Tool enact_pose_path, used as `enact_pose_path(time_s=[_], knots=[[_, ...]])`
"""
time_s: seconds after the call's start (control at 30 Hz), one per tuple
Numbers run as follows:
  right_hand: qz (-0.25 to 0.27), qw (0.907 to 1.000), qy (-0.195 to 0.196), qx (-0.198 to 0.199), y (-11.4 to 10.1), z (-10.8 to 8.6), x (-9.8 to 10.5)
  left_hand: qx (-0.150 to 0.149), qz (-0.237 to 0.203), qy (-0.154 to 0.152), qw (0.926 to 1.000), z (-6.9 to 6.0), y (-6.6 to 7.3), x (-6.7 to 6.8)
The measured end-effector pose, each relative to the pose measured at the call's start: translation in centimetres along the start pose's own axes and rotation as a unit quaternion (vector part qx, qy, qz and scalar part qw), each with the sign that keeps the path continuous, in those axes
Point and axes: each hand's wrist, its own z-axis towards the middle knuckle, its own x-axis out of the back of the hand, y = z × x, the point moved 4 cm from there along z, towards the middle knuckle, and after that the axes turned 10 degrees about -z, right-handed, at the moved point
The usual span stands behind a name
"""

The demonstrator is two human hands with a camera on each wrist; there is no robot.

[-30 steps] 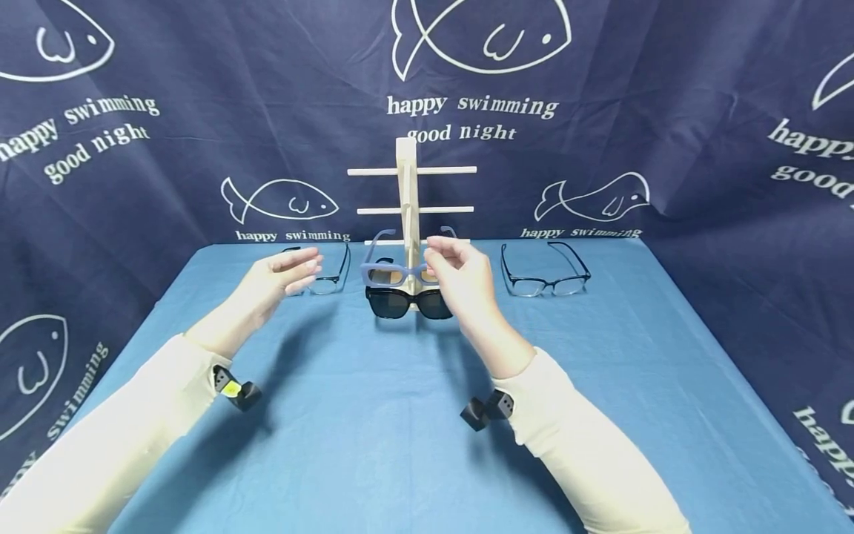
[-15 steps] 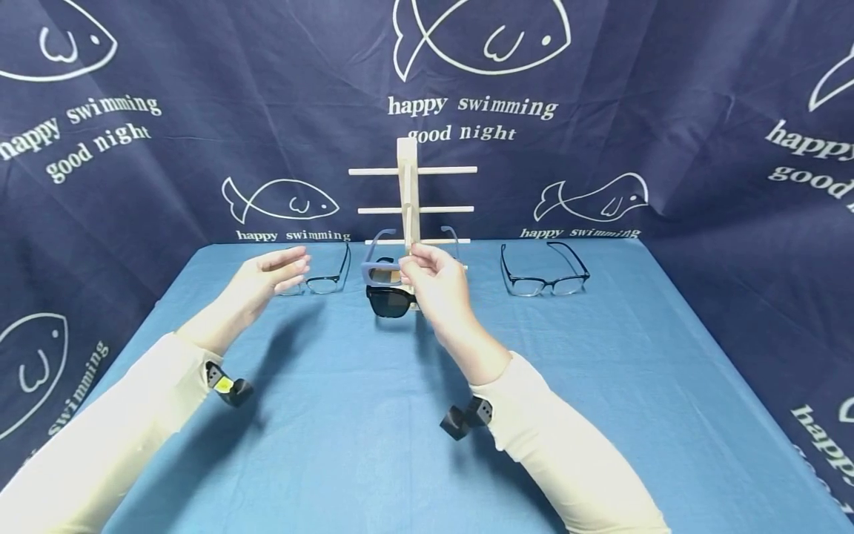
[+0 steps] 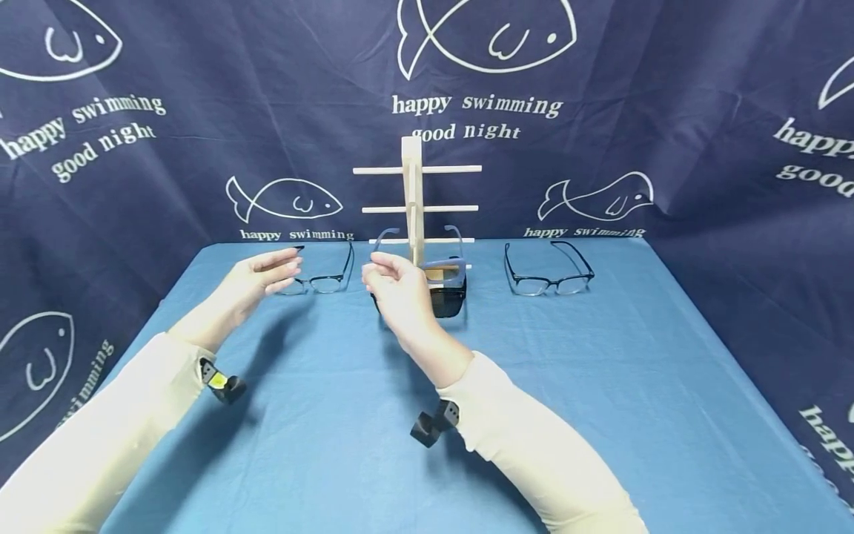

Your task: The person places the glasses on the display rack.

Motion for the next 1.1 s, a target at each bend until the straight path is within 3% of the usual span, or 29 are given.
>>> enact_pose_path(time_s=[0.23,0.7,1.1], knots=[[-0.006,0.9999,-0.005,0.015,-0.3,0.7,-2.6,-0.005,0.006,0.005,1.0000,0.5,-0.1,0.9],[-0.022,0.9997,-0.009,-0.011,0.6,2.8,-6.2,-0.005,0.054,0.042,0.9977,1.1,-0.8,3.4],[-0.104,0.9942,0.021,-0.018,2.5,5.3,-8.6,0.010,0.107,0.083,0.9908,1.8,-1.5,4.6]])
